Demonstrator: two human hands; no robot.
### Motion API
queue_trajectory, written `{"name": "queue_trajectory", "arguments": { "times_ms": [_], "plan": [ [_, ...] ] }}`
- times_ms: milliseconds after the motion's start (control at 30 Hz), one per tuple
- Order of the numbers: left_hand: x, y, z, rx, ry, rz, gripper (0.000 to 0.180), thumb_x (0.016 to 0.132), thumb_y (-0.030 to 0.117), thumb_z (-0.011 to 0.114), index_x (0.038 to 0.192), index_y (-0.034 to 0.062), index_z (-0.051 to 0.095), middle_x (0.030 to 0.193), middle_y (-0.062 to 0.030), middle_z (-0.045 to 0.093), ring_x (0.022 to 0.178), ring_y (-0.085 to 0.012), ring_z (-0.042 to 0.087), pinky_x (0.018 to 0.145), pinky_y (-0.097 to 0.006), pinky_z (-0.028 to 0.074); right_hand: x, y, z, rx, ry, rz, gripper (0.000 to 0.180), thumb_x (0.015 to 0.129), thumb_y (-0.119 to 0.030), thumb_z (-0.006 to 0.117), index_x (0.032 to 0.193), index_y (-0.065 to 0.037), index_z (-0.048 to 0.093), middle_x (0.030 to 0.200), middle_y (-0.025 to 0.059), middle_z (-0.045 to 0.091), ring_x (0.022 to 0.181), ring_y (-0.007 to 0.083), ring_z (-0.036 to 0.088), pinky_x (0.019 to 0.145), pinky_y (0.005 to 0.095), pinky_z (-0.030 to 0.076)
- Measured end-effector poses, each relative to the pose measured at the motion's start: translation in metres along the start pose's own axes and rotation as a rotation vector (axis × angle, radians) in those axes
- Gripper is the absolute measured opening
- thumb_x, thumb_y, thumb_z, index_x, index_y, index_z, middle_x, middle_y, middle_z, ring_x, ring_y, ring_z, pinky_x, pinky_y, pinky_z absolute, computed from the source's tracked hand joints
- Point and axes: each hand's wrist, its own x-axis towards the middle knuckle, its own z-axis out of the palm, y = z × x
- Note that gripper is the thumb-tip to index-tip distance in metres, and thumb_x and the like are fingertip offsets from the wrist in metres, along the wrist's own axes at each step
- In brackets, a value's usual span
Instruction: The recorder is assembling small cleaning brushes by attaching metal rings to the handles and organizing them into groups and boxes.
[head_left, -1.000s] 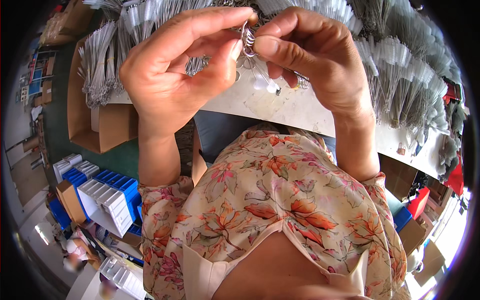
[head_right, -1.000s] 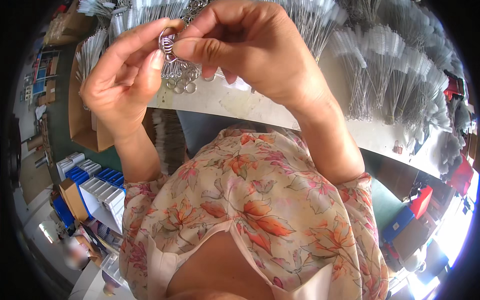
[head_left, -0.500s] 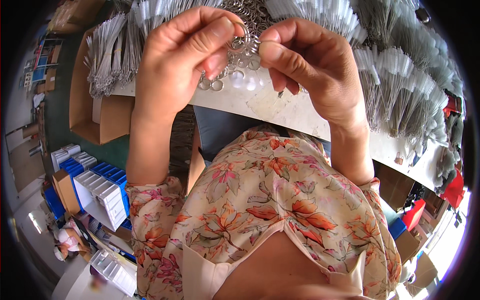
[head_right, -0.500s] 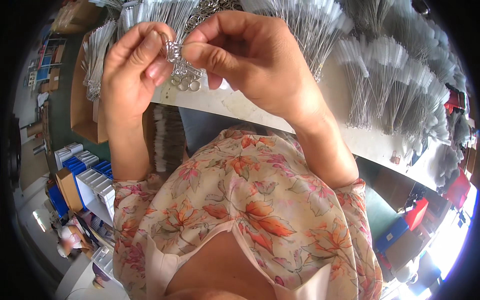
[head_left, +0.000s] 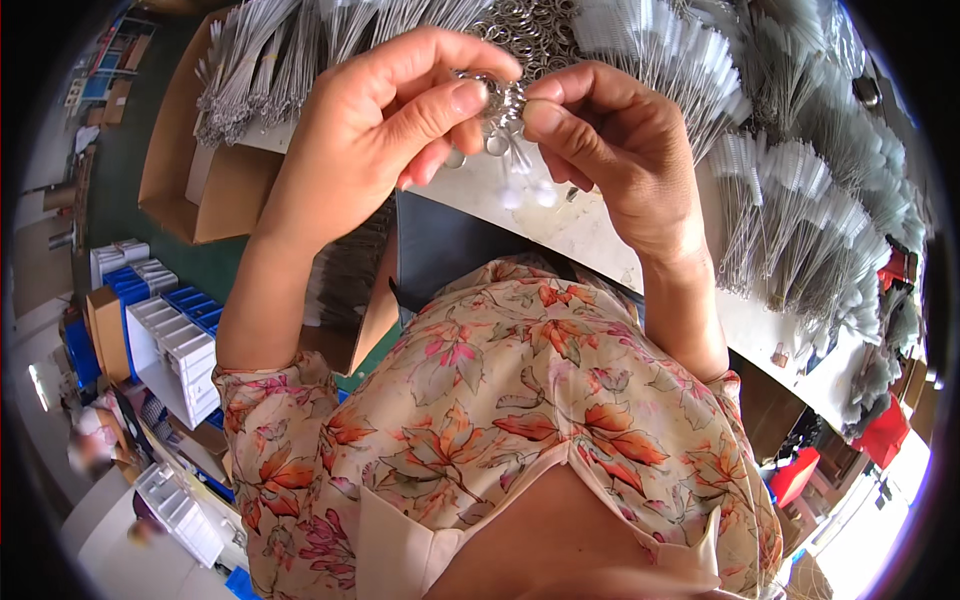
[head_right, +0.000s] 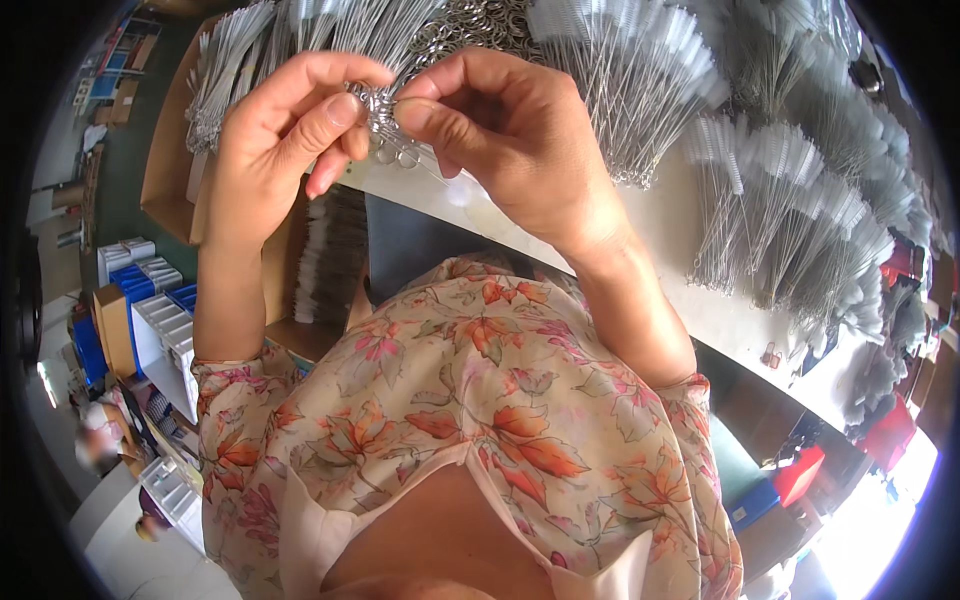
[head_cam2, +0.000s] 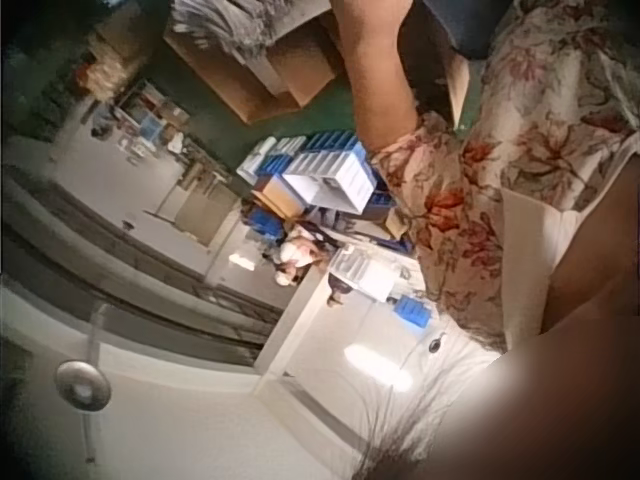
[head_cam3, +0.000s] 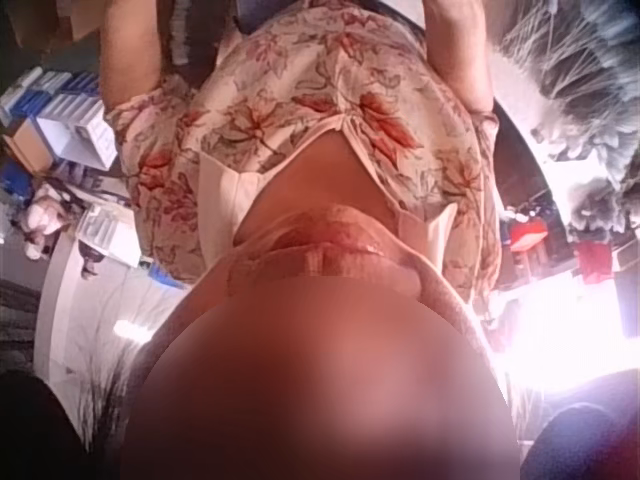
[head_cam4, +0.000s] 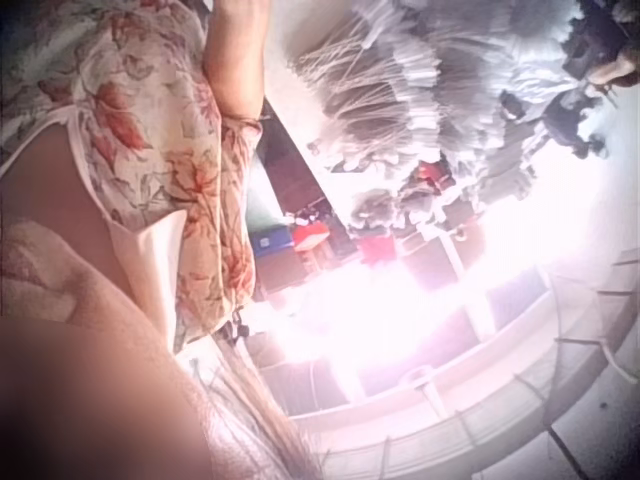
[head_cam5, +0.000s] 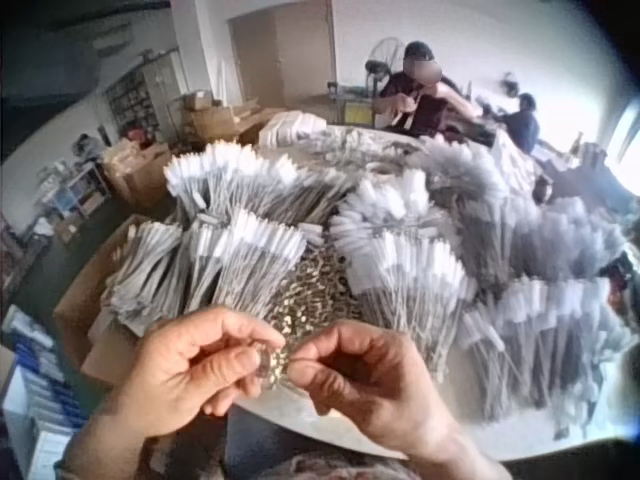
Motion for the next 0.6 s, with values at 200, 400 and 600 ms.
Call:
{"name": "queue_trajectory", "arguments": {
  "times_ms": [200,400,600],
  "plan": [
    [-0.009,-0.032,0.000,-0.074,0.267,0.408,0.018,0.090,0.012,0.049,0.094,-0.0013,0.061,0.096,-0.0117,0.061,0.090,-0.0193,0.057,0.083,-0.031,0.043,0.003,0.017,0.032,-0.003,-0.004,-0.136,0.009,0.080,-0.004,0.065,0.087,0.001,0.060,0.078,0.0027,0.060,0.063,0.0072,0.055,0.058,0.0203,0.047],
    [-0.033,-0.047,0.004,-0.571,0.464,0.405,0.017,0.089,0.011,0.049,0.094,0.0004,0.061,0.095,-0.0106,0.063,0.084,-0.0161,0.058,0.077,-0.030,0.046,0.024,0.055,0.065,-0.134,0.023,-0.340,0.014,0.076,-0.003,0.068,0.086,0.000,0.060,0.082,0.0039,0.063,0.077,0.0100,0.062,0.068,0.0228,0.051],
    [-0.094,-0.051,-0.077,-0.234,0.446,0.393,0.018,0.089,0.010,0.052,0.093,-0.0074,0.057,0.086,-0.0094,0.060,0.068,-0.0141,0.060,0.062,-0.024,0.049,0.030,0.096,0.077,-0.487,-0.079,-0.104,0.012,0.079,-0.008,0.065,0.087,0.000,0.061,0.076,0.0052,0.063,0.069,0.0102,0.061,0.064,0.0230,0.048]
  ]
}}
